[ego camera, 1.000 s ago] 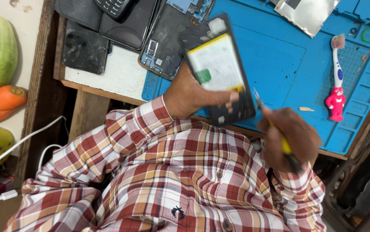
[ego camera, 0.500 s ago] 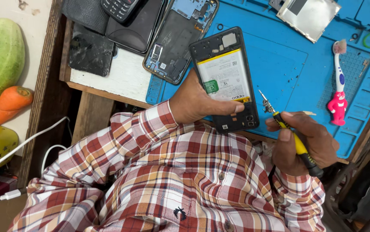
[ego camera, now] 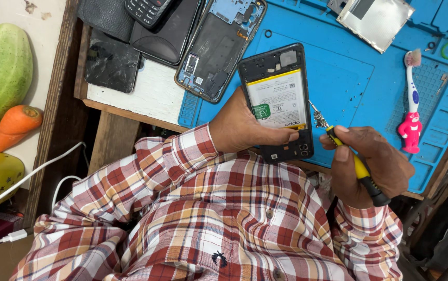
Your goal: The person holds a disassembled smartphone with the battery exposed and uses a yellow-handled screwdriver to repeatedly scrape adhesive residue from the phone's internal frame. The person rotates the phone to access different edges while continuing to scrape the same areas.
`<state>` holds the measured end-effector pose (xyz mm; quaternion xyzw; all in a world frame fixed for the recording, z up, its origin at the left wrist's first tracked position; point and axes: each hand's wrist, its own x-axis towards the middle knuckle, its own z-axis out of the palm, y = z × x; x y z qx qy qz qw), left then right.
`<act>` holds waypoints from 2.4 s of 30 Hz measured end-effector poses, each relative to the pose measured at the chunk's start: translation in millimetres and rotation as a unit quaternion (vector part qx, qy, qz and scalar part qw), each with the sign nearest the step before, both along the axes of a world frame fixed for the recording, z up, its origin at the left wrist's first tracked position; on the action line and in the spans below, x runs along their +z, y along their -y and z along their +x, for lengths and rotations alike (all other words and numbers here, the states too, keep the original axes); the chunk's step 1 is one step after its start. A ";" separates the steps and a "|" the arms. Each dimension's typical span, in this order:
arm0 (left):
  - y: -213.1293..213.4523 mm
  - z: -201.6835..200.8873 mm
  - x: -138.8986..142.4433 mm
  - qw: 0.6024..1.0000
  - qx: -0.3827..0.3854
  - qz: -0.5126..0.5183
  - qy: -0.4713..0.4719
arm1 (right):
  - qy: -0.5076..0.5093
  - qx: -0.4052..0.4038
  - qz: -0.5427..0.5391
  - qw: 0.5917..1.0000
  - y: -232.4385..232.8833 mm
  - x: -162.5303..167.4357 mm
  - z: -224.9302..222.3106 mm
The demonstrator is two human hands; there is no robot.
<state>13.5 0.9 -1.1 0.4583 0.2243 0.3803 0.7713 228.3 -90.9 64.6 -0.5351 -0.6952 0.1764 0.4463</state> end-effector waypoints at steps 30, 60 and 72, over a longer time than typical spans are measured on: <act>-9.2 -9.3 1.4 1.000 0.024 0.010 -0.011 | 0.131 -0.002 0.056 0.990 31.5 -12.6 6.7; -1.8 -3.3 5.5 0.996 -0.087 0.016 -0.013 | 0.066 0.018 0.092 0.993 -2.7 -9.8 -3.9; -1.0 -2.8 3.5 0.996 -0.090 0.011 0.004 | 0.077 0.003 0.070 0.995 3.0 -3.8 -9.1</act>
